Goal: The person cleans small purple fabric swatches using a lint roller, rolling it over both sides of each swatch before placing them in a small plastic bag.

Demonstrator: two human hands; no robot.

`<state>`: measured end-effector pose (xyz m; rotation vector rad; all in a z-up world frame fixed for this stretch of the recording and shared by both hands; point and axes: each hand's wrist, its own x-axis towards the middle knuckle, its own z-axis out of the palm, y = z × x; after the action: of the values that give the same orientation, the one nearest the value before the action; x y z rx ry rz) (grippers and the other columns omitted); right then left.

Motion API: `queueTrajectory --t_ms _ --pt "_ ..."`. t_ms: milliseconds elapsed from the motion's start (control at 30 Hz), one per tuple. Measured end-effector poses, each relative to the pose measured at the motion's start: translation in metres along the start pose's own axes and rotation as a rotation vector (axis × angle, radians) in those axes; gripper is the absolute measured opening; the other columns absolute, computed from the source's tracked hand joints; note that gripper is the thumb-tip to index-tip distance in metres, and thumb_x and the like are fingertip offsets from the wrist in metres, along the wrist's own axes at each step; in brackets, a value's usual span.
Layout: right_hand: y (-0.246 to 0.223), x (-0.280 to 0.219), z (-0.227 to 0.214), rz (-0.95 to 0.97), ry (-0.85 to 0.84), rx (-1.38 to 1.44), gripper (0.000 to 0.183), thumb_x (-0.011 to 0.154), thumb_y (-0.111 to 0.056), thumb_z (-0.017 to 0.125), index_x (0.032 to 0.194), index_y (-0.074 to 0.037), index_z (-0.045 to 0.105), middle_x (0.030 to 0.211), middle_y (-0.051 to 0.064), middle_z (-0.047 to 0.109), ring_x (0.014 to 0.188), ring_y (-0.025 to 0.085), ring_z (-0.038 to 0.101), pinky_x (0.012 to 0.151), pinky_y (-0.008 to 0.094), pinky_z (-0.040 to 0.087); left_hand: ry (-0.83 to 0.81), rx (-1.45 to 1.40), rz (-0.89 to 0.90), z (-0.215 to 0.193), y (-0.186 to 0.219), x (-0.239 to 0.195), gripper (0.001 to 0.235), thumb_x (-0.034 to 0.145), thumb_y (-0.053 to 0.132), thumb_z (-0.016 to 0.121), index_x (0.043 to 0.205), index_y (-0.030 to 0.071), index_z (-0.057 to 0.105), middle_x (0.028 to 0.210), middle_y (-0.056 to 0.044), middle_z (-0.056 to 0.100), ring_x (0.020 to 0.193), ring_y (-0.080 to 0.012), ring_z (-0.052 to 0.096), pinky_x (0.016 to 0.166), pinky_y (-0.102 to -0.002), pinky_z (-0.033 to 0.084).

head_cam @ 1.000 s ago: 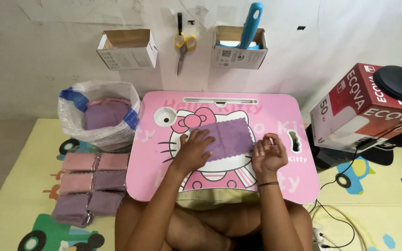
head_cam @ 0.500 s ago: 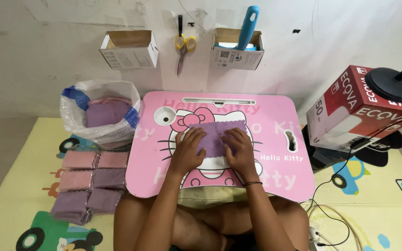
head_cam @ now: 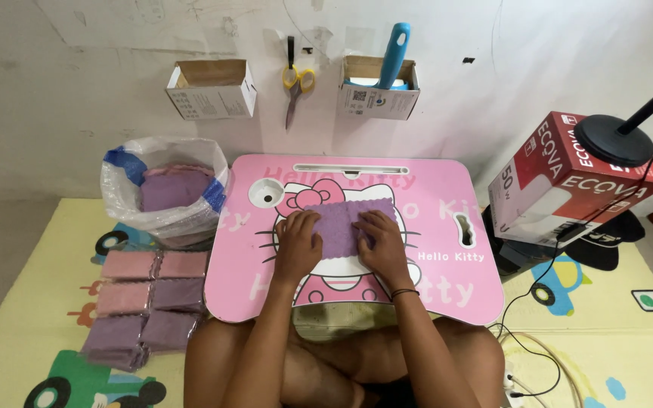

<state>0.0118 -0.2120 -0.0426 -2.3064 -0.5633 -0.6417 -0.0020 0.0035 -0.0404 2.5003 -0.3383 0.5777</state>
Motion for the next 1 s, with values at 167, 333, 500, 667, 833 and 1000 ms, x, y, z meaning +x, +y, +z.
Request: queueTrajectory --t_ms 167,333,500,667,833,1000 --pt "0.002 0.001 0.002 0.036 -0.023 -0.031 0.031 0.076 -0.017 0.067 0.104 -0.018 0.08 0.117 0.008 0.074 0.123 0.03 0.063 0.105 0.044 0.045 0.001 0.011 -0.005 0.006 -0.006 0.001 0.037 0.089 0.014 0.058 0.126 0.015 0.063 0.123 -0.004 0.063 0.13 -0.0237 0.051 0.106 -0.049 0.035" --pt "-0.001 0.0 0.002 0.084 -0.053 -0.046 0.034 0.075 -0.016 0.065 0.106 -0.02 0.08 0.119 0.007 0.073 0.125 0.029 0.062 0.105 0.044 0.044 -0.011 0.008 -0.013 0.005 -0.005 0.0 0.036 0.091 0.013 0.056 0.126 0.014 0.062 0.123 -0.004 0.063 0.13 -0.0241 0.051 0.107 -0.049 0.035" --pt "-0.004 0.002 -0.001 0.102 -0.067 -0.042 0.036 0.076 -0.014 0.064 0.107 -0.02 0.08 0.121 0.007 0.073 0.125 0.03 0.062 0.104 0.044 0.045 -0.005 0.003 -0.018 0.006 -0.006 0.001 0.036 0.091 0.013 0.056 0.126 0.014 0.062 0.124 -0.005 0.064 0.13 -0.0246 0.051 0.107 -0.049 0.035" --pt "-0.014 0.005 -0.007 0.125 -0.06 -0.035 0.036 0.077 -0.012 0.062 0.107 -0.018 0.08 0.121 0.008 0.073 0.124 0.031 0.062 0.105 0.044 0.045 -0.017 -0.004 -0.028 0.002 -0.003 0.001 0.036 0.091 0.013 0.056 0.126 0.013 0.063 0.124 -0.006 0.064 0.131 -0.0255 0.051 0.107 -0.05 0.036" --pt "-0.015 0.005 -0.007 0.159 -0.066 -0.04 0.035 0.078 -0.012 0.061 0.108 -0.018 0.08 0.122 0.008 0.073 0.125 0.03 0.062 0.106 0.044 0.044 -0.031 -0.045 -0.04 -0.003 0.0 0.002 0.035 0.093 0.012 0.053 0.127 0.012 0.063 0.124 -0.008 0.064 0.131 -0.0271 0.051 0.107 -0.051 0.035" --pt "-0.008 0.004 -0.004 0.156 -0.07 -0.054 0.035 0.077 -0.013 0.062 0.107 -0.019 0.08 0.122 0.007 0.073 0.125 0.03 0.062 0.105 0.043 0.045 -0.008 -0.03 -0.026 -0.002 -0.001 0.001 0.035 0.092 0.013 0.055 0.126 0.012 0.063 0.123 -0.008 0.064 0.129 -0.0273 0.052 0.106 -0.05 0.037"
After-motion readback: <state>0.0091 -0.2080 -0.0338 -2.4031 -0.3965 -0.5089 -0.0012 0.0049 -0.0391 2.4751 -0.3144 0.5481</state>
